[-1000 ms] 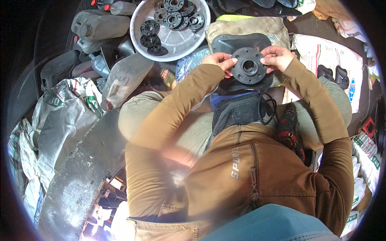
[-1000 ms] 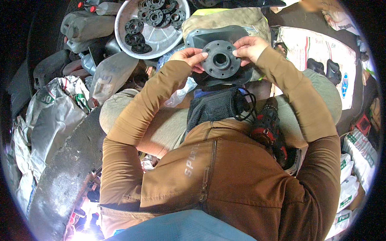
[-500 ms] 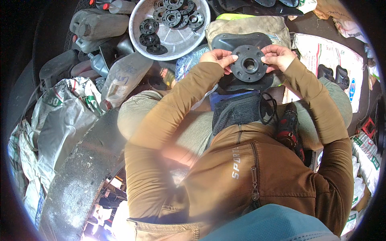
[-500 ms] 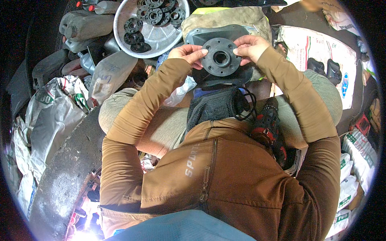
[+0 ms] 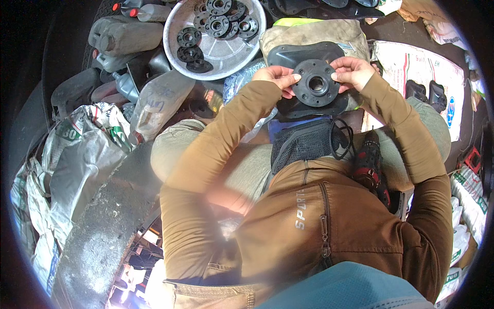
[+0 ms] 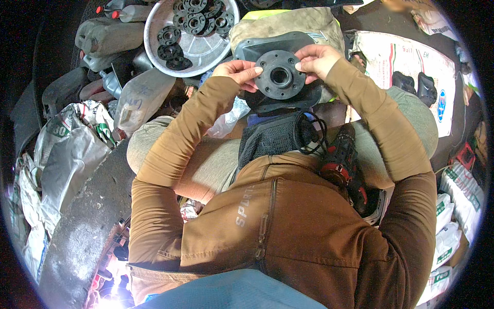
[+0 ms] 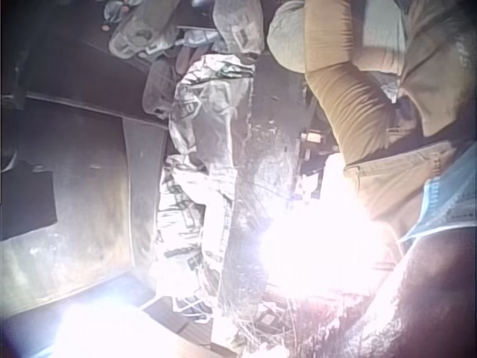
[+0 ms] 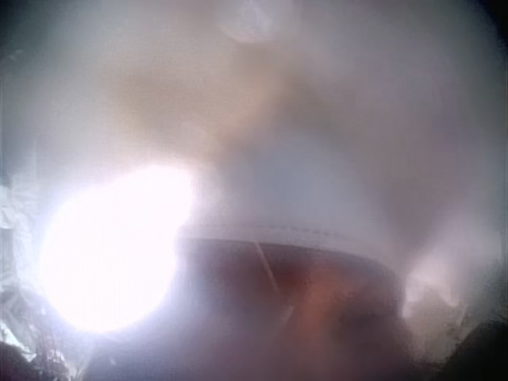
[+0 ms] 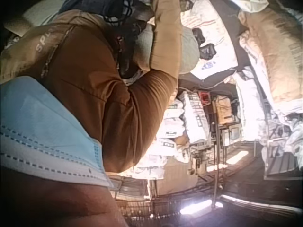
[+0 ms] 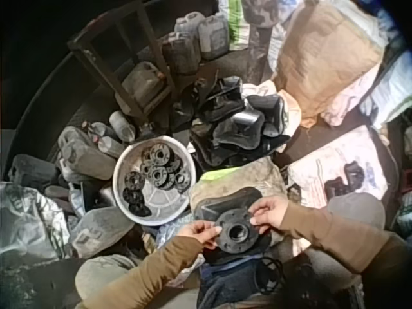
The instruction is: The person sits on the floor and uses a cordless drill to fasten circular plastic inserts into larger black plastic housings. They repeatedly pick up a housing, align an insert, drill it in place, and set the finished unit aside.
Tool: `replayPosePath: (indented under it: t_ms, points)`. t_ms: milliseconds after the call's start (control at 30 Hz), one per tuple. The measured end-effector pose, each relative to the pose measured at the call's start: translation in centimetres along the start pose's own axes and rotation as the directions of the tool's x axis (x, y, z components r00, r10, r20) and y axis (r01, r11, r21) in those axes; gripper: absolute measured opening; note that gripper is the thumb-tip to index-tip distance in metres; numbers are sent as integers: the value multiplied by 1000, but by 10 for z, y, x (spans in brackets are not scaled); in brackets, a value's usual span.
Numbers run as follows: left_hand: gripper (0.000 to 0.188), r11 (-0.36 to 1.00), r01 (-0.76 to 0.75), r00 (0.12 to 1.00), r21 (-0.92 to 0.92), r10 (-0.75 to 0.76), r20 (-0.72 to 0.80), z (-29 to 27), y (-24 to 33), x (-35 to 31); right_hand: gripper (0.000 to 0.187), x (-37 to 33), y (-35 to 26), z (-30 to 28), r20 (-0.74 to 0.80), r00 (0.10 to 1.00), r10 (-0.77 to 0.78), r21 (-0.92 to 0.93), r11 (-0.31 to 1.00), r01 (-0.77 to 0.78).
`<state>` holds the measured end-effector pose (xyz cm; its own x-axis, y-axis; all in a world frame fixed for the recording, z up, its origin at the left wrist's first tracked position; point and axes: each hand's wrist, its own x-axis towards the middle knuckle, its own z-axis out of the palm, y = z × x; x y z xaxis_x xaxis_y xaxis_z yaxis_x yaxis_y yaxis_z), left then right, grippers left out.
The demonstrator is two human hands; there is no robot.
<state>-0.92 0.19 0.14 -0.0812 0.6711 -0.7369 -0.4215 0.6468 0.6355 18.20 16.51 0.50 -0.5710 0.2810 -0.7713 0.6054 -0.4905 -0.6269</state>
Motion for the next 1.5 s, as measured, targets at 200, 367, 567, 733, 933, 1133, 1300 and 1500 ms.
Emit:
replayPosePath:
  t_ms: [200, 367, 567, 733, 933, 1133, 1300, 1500]
  points:
    - [33, 998, 40, 999, -53, -39, 9, 1, -1, 0, 30, -1, 1, -2, 8, 1000, -14, -7, 1000, 14]
    - [33, 998, 40, 999, -51, -39, 12, 0, -2, 1, 32, -4, -3, 1, -14, 1000, -18, -15, 1000, 18]
    - [33, 998, 69, 998, -2, -69, 8, 1, 2, 1, 34, -1, 2, -1, -18, 999, -37, -31, 999, 36]
    - [33, 999, 46, 999, 3, -46, 5, 1, 2, -1, 32, -2, -1, 2, -39, 999, -22, -77, 997, 19]
    - [33, 999, 27, 1000, -20, -27, 2, 3, 0, 0, 32, 1, 3, 1, -34, 999, -31, -35, 999, 30]
    - [32, 1000, 25, 1000, -10, -25, -5, 2, 1, 0, 30, 0, -1, 2, -25, 999, -26, -56, 998, 25]
    - [31, 999, 39, 999, 1, -39, 1, 0, -1, 2, 30, -1, -5, 4, -22, 1000, -16, -82, 997, 14]
    - [31, 999, 40, 999, -1, -40, 0, 1, -1, 1, 31, -1, -2, 3, -16, 999, -31, -54, 998, 30]
